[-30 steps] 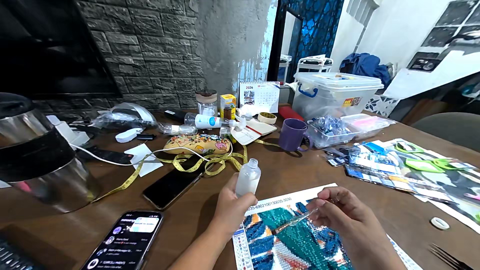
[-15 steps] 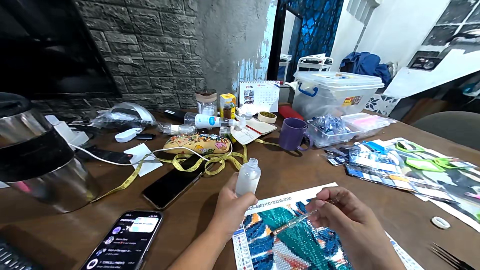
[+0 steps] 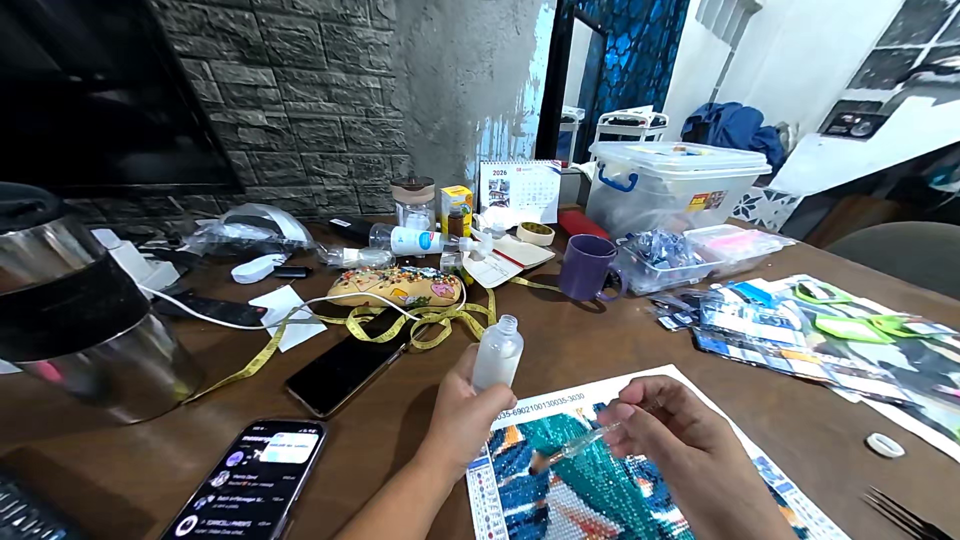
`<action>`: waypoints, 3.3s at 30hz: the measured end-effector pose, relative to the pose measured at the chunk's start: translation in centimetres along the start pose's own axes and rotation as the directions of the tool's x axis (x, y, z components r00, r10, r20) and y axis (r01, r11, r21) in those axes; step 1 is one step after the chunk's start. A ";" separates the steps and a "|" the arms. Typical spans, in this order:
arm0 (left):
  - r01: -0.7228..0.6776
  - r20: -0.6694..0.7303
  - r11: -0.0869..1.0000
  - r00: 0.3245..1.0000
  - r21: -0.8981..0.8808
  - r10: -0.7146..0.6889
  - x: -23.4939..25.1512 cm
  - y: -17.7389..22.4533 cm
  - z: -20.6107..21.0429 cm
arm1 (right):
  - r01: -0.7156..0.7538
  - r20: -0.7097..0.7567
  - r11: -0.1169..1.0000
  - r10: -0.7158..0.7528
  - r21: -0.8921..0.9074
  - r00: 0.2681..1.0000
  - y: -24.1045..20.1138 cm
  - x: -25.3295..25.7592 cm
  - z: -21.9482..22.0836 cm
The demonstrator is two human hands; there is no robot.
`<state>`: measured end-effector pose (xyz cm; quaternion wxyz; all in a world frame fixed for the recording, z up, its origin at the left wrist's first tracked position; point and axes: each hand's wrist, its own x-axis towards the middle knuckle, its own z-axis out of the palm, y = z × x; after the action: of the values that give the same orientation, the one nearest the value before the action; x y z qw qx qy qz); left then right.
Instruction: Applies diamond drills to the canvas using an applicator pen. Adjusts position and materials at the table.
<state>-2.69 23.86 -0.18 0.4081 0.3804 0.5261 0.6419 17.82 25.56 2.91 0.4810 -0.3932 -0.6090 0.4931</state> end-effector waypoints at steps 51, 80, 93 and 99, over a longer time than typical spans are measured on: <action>-0.004 -0.001 1.000 1.000 -0.003 0.004 0.0 0.0 0.0 | 0.051 0.073 0.999 -0.051 0.010 0.996 0.1 -0.9 0.9; -0.010 -0.013 0.999 1.000 0.031 0.011 0.0 -0.1 0.0 | 0.048 0.007 0.999 -0.048 0.015 0.999 -0.1 -0.5 -0.9; -0.018 0.003 1.000 1.000 0.011 0.018 0.1 -0.2 0.0 | 0.035 0.055 0.993 -0.041 0.114 0.998 0.2 -0.5 0.5; -0.014 0.004 1.000 1.000 0.008 0.014 0.1 -0.1 0.0 | 0.007 0.086 0.999 -0.011 0.041 0.996 0.1 -0.7 1.4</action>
<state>-2.72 23.91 -0.30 0.4034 0.3868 0.5251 0.6418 16.61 24.65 2.60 0.4642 -0.3589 -0.6209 0.5198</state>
